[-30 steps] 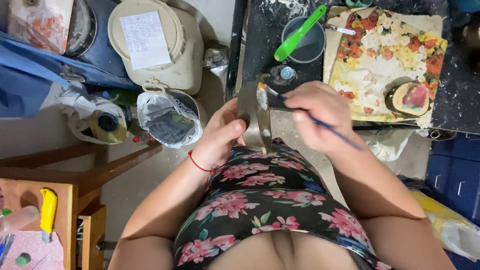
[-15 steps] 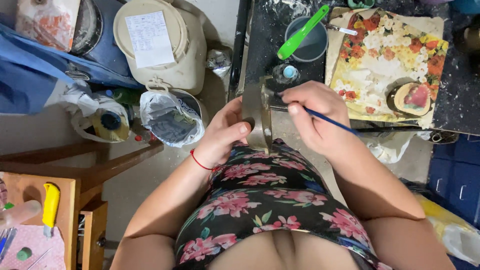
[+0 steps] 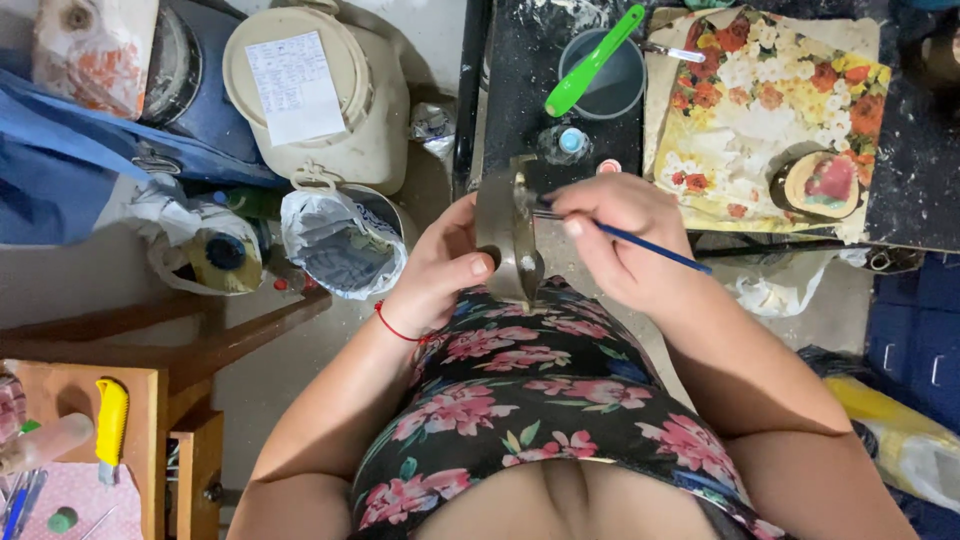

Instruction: The person paints a dental mold with a brush, dipping it into a small paint container and applying color to the teeth and gum areas. They also paint the interior of a metal dental tray and use a tool to scrape or clean the mold's surface.

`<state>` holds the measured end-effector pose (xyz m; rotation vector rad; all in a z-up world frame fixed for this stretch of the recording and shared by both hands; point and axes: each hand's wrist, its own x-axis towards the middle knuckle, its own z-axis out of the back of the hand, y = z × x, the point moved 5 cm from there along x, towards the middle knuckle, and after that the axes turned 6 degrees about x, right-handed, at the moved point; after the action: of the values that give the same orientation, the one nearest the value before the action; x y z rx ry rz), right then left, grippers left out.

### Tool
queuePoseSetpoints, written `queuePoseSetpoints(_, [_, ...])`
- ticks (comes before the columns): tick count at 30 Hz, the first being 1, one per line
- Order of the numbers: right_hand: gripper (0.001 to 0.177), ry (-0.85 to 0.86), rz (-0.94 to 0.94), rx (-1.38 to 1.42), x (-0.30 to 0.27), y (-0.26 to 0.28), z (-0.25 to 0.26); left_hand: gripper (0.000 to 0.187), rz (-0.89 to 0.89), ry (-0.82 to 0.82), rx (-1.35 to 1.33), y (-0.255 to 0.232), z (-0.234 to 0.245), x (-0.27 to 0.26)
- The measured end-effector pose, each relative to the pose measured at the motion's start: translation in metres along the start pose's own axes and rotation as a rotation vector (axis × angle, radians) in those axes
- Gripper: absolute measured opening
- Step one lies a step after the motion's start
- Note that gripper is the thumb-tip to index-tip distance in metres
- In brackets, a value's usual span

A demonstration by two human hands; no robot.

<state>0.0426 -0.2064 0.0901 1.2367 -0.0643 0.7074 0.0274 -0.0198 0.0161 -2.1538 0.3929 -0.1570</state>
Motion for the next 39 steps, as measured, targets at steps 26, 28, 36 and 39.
queuePoseSetpoints(26, [0.019,-0.011,0.159,-0.105,-0.004,0.037,0.0,0.12,-0.068,0.127,0.137,-0.012,0.01,0.002])
queuePoseSetpoints(28, [0.02,-0.029,0.252,-0.239,0.01,0.047,0.0,0.125,-0.106,0.151,0.158,-0.015,0.009,0.002])
queuePoseSetpoints(36, [0.021,0.031,0.228,-0.215,0.005,0.041,-0.007,0.123,-0.227,0.196,0.266,-0.028,0.002,0.002])
queuePoseSetpoints(39, [0.019,0.008,0.186,-0.194,-0.004,0.036,-0.005,0.122,-0.26,0.192,0.298,-0.031,-0.002,0.001])
